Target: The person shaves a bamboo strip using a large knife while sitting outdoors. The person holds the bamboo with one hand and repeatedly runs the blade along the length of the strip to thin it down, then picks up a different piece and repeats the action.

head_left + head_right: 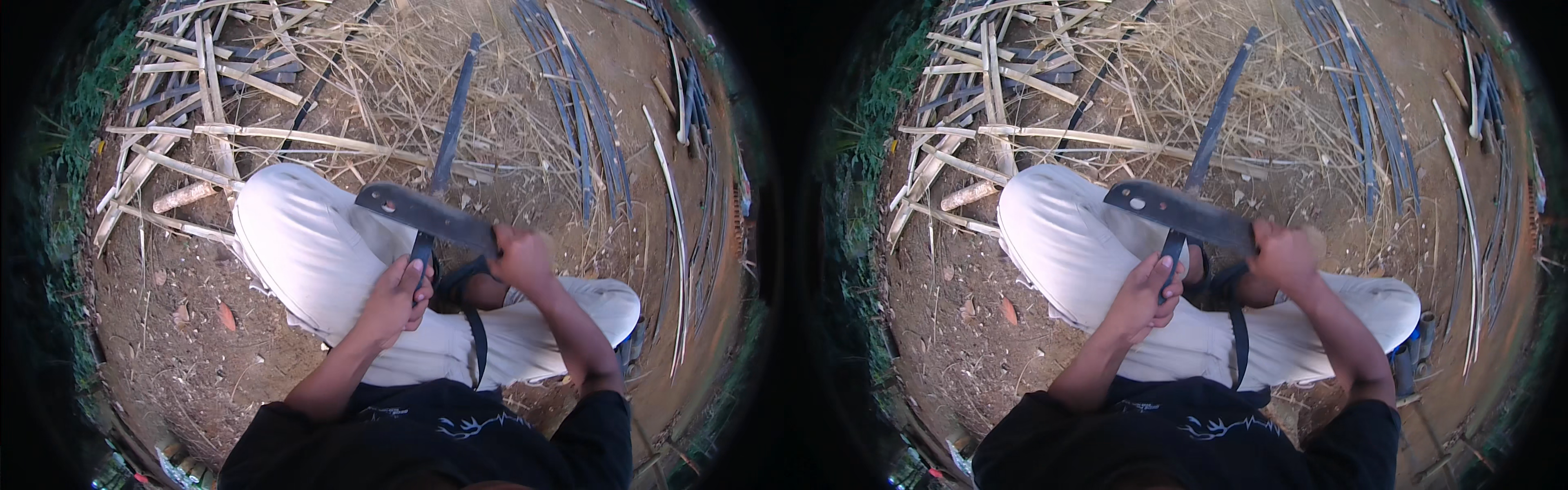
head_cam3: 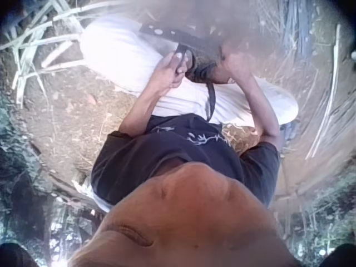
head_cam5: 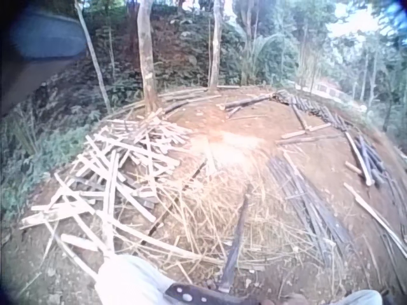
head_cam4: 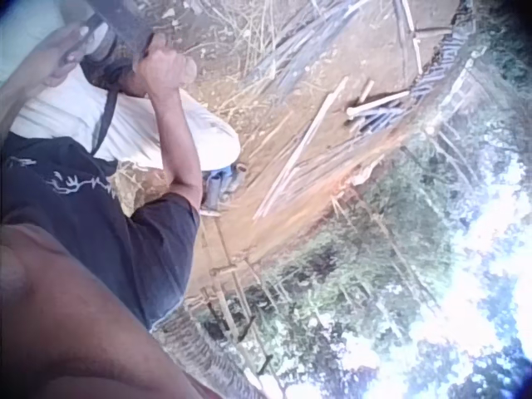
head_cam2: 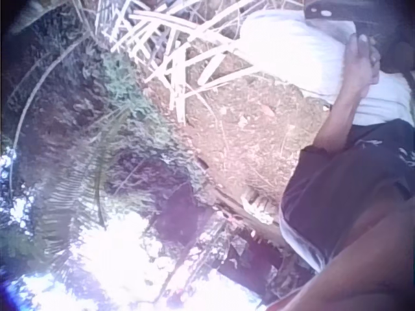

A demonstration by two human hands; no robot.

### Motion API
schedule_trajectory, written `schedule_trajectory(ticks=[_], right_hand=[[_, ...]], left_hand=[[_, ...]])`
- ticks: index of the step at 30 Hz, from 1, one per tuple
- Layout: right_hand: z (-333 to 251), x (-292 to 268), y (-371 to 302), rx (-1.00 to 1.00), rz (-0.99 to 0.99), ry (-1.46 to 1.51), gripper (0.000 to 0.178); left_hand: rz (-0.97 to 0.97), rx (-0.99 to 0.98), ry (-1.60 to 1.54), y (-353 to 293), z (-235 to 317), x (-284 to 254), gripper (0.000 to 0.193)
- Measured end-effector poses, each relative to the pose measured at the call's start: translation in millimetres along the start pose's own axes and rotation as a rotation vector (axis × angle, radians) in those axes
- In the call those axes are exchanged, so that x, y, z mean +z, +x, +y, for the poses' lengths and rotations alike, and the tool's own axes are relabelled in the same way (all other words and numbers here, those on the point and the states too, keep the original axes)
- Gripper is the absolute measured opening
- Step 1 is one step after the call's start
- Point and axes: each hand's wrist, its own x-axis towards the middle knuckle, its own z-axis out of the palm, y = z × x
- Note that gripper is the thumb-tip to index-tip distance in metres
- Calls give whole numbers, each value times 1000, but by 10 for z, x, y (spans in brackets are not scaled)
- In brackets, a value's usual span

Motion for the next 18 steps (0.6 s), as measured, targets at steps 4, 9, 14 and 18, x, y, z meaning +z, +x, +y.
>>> schedule_trajectory(ticks=[4, 9, 14, 18], right_hand=[[37, 69, -35, -68, 58, 19, 29], [82, -81, 13, 111, -17, -33, 21], [76, -72, 115, 47, -64, -100, 28], [-115, -131, -2, 21, -63, -3, 29]], left_hand=[[-17, -14, 16, -44, 17, 33, 24], [-25, -11, -20, -131, 25, 94, 20], [64, 114, 135, 72, -101, 88, 17], [56, 196, 242, 97, -67, 81, 15]])
